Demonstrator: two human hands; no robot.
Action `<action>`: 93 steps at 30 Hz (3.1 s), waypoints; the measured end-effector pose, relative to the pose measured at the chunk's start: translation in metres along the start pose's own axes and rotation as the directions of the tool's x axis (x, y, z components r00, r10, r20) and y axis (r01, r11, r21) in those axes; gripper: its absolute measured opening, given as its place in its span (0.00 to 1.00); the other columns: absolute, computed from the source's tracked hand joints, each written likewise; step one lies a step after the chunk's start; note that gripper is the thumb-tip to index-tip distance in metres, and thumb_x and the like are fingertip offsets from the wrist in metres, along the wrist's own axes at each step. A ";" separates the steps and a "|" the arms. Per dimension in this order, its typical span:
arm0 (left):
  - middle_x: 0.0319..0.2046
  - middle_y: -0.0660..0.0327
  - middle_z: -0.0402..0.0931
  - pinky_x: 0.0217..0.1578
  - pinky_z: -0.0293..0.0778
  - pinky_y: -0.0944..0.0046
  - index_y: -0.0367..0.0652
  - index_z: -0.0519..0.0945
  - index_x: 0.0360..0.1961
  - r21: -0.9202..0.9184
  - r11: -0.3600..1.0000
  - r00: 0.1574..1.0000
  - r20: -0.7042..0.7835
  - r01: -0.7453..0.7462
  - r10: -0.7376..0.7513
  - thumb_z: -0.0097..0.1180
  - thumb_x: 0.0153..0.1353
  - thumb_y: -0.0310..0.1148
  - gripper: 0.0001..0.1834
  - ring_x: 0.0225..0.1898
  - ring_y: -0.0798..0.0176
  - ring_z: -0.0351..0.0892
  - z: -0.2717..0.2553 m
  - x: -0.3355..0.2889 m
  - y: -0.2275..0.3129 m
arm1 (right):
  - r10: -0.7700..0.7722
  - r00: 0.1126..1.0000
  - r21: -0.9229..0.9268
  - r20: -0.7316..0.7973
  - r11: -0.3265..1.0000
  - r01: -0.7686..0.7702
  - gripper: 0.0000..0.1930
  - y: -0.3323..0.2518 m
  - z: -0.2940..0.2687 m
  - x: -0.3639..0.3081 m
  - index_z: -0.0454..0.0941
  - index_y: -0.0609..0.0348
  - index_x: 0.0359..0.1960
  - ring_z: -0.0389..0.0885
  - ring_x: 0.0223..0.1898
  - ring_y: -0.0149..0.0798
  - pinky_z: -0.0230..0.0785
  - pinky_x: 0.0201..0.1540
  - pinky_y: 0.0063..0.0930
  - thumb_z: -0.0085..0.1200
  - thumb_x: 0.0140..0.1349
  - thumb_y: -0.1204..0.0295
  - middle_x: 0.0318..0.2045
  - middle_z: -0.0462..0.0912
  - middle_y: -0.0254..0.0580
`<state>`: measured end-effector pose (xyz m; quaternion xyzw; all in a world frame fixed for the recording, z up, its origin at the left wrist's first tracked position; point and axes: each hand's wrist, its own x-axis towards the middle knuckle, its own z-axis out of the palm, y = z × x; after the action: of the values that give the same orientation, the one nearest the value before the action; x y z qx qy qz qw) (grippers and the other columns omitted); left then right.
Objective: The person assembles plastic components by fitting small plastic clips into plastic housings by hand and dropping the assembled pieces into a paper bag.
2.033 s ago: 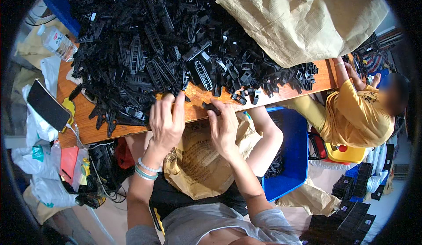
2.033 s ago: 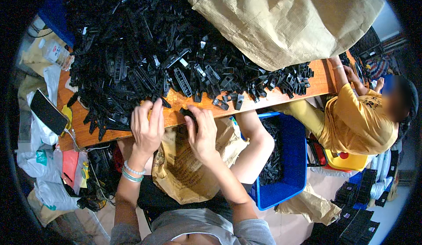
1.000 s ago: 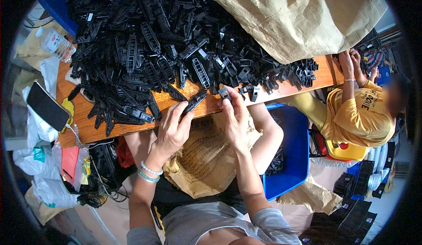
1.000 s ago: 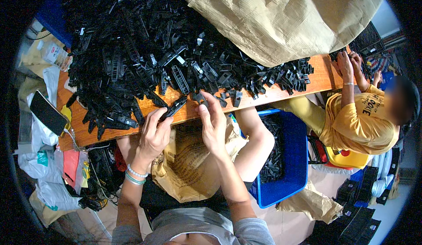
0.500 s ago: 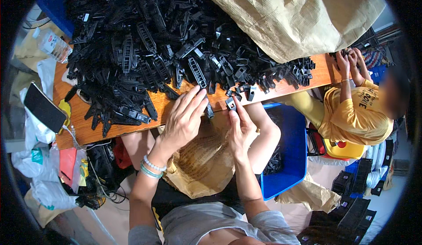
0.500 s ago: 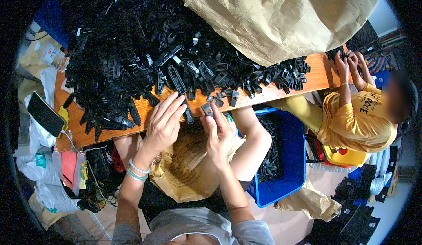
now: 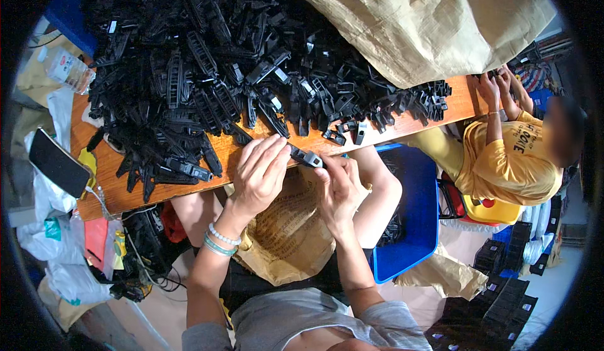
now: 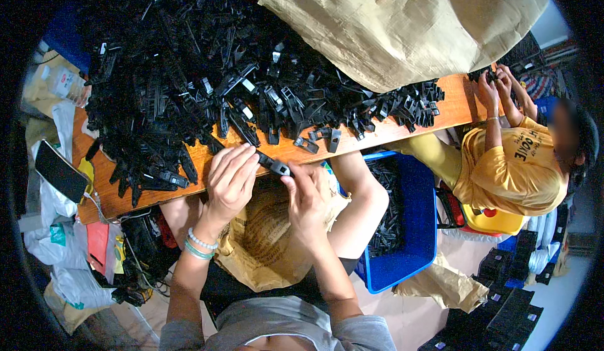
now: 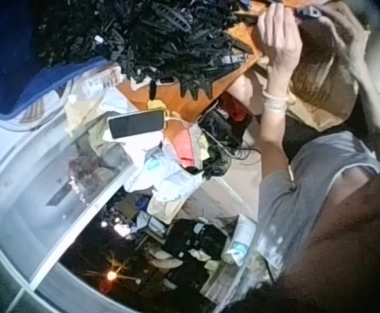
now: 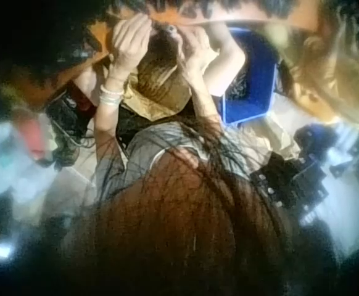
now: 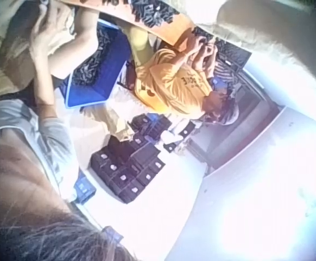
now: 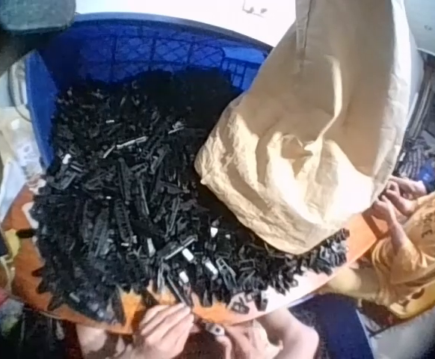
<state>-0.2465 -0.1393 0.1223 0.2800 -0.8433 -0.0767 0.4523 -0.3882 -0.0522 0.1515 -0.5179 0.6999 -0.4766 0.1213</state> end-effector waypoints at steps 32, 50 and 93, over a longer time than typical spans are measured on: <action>0.59 0.49 0.71 0.66 0.58 0.47 0.32 0.76 0.50 0.274 0.962 0.962 0.262 0.006 -0.080 0.50 0.56 0.22 0.18 0.64 0.49 0.65 -0.007 0.040 -0.021 | -0.401 0.912 -0.290 0.088 0.865 0.408 0.25 0.027 -0.009 0.051 0.79 0.57 0.51 0.76 0.39 0.47 0.70 0.40 0.37 0.60 0.47 0.82 0.42 0.76 0.46; 0.46 0.49 0.77 0.49 0.75 0.53 0.31 0.79 0.44 0.080 0.995 0.994 0.097 -0.059 0.051 0.60 0.55 0.22 0.14 0.48 0.48 0.77 -0.008 -0.002 0.004 | -0.144 0.980 0.192 -0.135 0.967 0.169 0.21 0.012 0.006 0.037 0.74 0.65 0.50 0.80 0.38 0.48 0.75 0.42 0.35 0.62 0.52 0.85 0.44 0.77 0.53; 0.40 0.49 0.80 0.45 0.77 0.54 0.30 0.80 0.40 -0.330 0.927 0.984 0.067 0.178 -0.166 0.55 0.53 0.14 0.12 0.42 0.46 0.79 -0.024 0.008 0.002 | 0.016 0.908 0.002 0.419 1.000 -0.018 0.14 0.002 -0.030 -0.005 0.82 0.61 0.43 0.77 0.43 0.44 0.71 0.46 0.34 0.64 0.53 0.78 0.37 0.76 0.45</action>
<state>-0.2309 -0.1389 0.1424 0.2704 -0.7986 -0.2635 0.4688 -0.4070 -0.0317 0.1640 -0.6015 0.6606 -0.3557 0.2743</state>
